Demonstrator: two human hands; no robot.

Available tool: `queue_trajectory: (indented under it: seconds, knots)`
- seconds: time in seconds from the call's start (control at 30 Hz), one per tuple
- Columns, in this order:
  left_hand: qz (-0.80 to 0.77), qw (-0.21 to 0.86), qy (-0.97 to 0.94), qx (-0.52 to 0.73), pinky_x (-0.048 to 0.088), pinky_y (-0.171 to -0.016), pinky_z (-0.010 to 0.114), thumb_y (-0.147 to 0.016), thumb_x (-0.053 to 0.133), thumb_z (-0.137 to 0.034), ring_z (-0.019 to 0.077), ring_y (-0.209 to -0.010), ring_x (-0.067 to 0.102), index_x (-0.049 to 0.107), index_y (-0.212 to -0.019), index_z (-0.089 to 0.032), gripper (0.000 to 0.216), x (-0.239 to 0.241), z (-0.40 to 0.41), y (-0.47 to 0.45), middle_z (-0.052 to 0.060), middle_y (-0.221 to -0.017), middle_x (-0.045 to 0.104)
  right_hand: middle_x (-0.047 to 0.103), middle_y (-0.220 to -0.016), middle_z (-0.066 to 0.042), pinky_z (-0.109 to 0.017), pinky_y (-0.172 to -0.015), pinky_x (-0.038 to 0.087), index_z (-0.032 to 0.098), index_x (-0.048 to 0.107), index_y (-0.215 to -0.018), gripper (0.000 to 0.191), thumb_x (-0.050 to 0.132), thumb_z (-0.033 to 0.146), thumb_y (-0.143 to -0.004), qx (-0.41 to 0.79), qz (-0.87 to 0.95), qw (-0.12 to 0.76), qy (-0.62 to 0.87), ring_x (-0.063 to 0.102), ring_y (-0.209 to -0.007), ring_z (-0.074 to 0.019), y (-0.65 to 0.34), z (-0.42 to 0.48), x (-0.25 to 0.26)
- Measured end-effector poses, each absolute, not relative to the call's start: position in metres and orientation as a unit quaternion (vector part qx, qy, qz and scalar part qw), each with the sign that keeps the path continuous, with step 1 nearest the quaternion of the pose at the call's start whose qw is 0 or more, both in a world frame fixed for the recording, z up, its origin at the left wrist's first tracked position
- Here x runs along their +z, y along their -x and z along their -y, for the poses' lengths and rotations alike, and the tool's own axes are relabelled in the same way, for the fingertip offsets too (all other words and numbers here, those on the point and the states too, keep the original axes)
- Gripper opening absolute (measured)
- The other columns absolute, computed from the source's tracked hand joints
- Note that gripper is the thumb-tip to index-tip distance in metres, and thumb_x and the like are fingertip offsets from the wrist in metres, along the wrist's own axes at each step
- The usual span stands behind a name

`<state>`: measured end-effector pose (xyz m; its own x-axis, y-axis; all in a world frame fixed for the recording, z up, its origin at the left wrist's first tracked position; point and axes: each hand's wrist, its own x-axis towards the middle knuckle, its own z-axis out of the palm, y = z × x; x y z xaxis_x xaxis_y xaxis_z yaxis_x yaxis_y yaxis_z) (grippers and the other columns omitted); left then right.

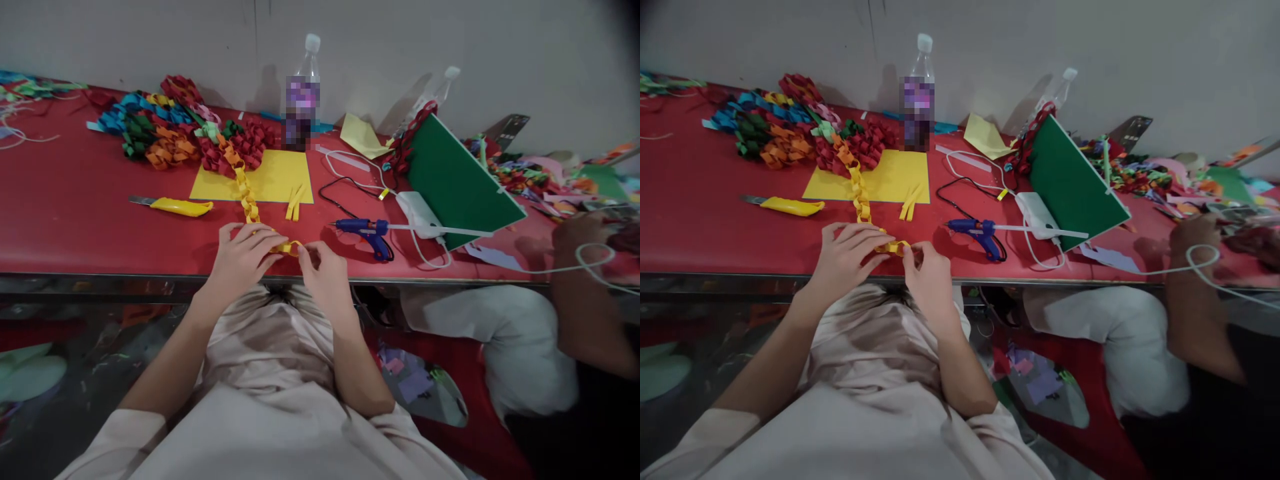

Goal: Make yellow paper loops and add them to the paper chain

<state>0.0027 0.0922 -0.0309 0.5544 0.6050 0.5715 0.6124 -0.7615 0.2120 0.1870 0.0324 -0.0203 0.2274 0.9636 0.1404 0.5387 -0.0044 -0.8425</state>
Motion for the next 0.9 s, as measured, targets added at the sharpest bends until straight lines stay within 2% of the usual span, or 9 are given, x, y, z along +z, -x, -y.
queue_trajectory:
  seconds: [0.1, 0.2, 0.27, 0.4, 0.5, 0.57, 0.7, 0.8, 0.9]
  knots:
    - [0.344, 0.027, 0.886, -0.309, 0.030, -0.107, 0.052, -0.098, 0.059, -0.018, 0.0253, -0.121, 0.064, 0.067, -0.123, -0.030, 0.028, -0.031, -0.099, 0.001, 0.004, -0.127, 0.074, 0.071, -0.082, -0.009, -0.032, -0.069, 0.042, 0.018, 0.067, -0.094, 0.030, 0.052, 0.042, -0.102, 0.121, 0.589, 0.336, 0.725, 0.065, -0.075, -0.0226, -0.188, -0.037, -0.015]
    - [0.342, 0.042, 0.894, -0.287, 0.028, -0.111, 0.055, -0.095, 0.055, -0.008, 0.0263, -0.125, 0.061, 0.070, -0.115, -0.032, 0.035, -0.031, -0.105, 0.007, 0.003, -0.133, 0.070, 0.070, -0.105, -0.013, -0.032, -0.069, 0.043, 0.018, 0.067, -0.118, 0.029, 0.042, 0.026, -0.106, 0.041, 0.634, 0.284, 0.718, 0.066, -0.085, -0.0231, -0.186, -0.057, -0.012]
    - [0.347, 0.039, 0.895, -0.277, 0.025, -0.115, 0.058, -0.094, 0.057, -0.009, 0.0278, -0.128, 0.059, 0.071, -0.115, -0.032, 0.034, -0.030, -0.105, 0.012, 0.005, -0.137, 0.067, 0.065, -0.118, -0.014, -0.031, -0.069, 0.045, 0.021, 0.064, -0.128, 0.034, 0.040, 0.020, -0.105, 0.014, 0.679, 0.245, 0.692, 0.065, -0.094, -0.0238, -0.184, -0.074, -0.013]
    - [0.365, 0.027, 0.885, -0.287, 0.024, -0.118, 0.058, -0.095, 0.065, -0.023, 0.0301, -0.132, 0.056, 0.065, -0.129, -0.031, 0.035, -0.030, -0.099, 0.015, 0.009, -0.145, 0.062, 0.061, -0.120, -0.017, -0.034, -0.077, 0.050, 0.016, 0.067, -0.120, 0.025, 0.050, 0.023, -0.102, 0.003, 0.703, 0.204, 0.681, 0.059, -0.111, -0.0288, -0.183, -0.096, -0.022]
    - [0.384, 0.024, 0.862, -0.330, 0.033, -0.113, 0.052, -0.096, 0.065, -0.031, 0.0298, -0.130, 0.055, 0.062, -0.132, -0.029, 0.036, -0.031, -0.094, 0.015, 0.010, -0.143, 0.063, 0.064, -0.113, -0.016, -0.035, -0.081, 0.050, 0.013, 0.068, -0.109, 0.019, 0.051, 0.018, -0.100, 0.010, 0.681, 0.223, 0.697, 0.061, -0.104, -0.0266, -0.187, -0.094, -0.029]
    - [0.388, 0.020, 0.849, -0.359, 0.037, -0.108, 0.048, -0.097, 0.063, -0.031, 0.0288, -0.127, 0.056, 0.064, -0.129, -0.029, 0.032, -0.031, -0.090, 0.013, 0.009, -0.139, 0.065, 0.066, -0.108, -0.014, -0.035, -0.081, 0.049, 0.013, 0.068, -0.104, 0.018, 0.051, 0.014, -0.098, 0.021, 0.658, 0.249, 0.711, 0.063, -0.097, -0.0252, -0.191, -0.087, -0.032]
    - [0.393, -0.019, 0.812, -0.431, 0.043, -0.101, 0.043, -0.098, 0.060, -0.027, 0.0252, -0.117, 0.061, 0.069, -0.118, -0.026, 0.022, -0.029, -0.081, 0.002, 0.009, -0.124, 0.071, 0.068, -0.102, -0.013, -0.035, -0.084, 0.049, 0.012, 0.066, -0.109, 0.022, 0.053, 0.009, -0.092, 0.075, 0.598, 0.355, 0.715, 0.064, -0.091, -0.0231, -0.201, -0.070, -0.035]
    - [0.411, -0.162, 0.752, -0.489, 0.051, -0.086, 0.032, -0.100, 0.058, -0.032, 0.0185, -0.095, 0.067, 0.066, -0.122, -0.021, 0.026, -0.024, -0.073, -0.009, 0.007, -0.102, 0.073, 0.068, -0.099, -0.010, -0.033, -0.081, 0.050, 0.015, 0.069, -0.109, 0.020, 0.057, 0.018, -0.094, 0.151, 0.592, 0.448, 0.653, 0.063, -0.085, -0.0203, -0.203, -0.052, -0.031]
    - [0.408, -0.357, 0.671, -0.507, 0.047, -0.060, 0.021, -0.100, 0.060, -0.040, 0.0119, -0.066, 0.064, 0.061, -0.133, -0.020, 0.038, -0.017, -0.066, -0.018, 0.000, -0.074, 0.067, 0.065, -0.096, -0.006, -0.029, -0.072, 0.048, 0.021, 0.073, -0.101, 0.017, 0.059, 0.029, -0.097, 0.241, 0.614, 0.492, 0.569, 0.061, -0.081, -0.0172, -0.199, -0.034, -0.023]
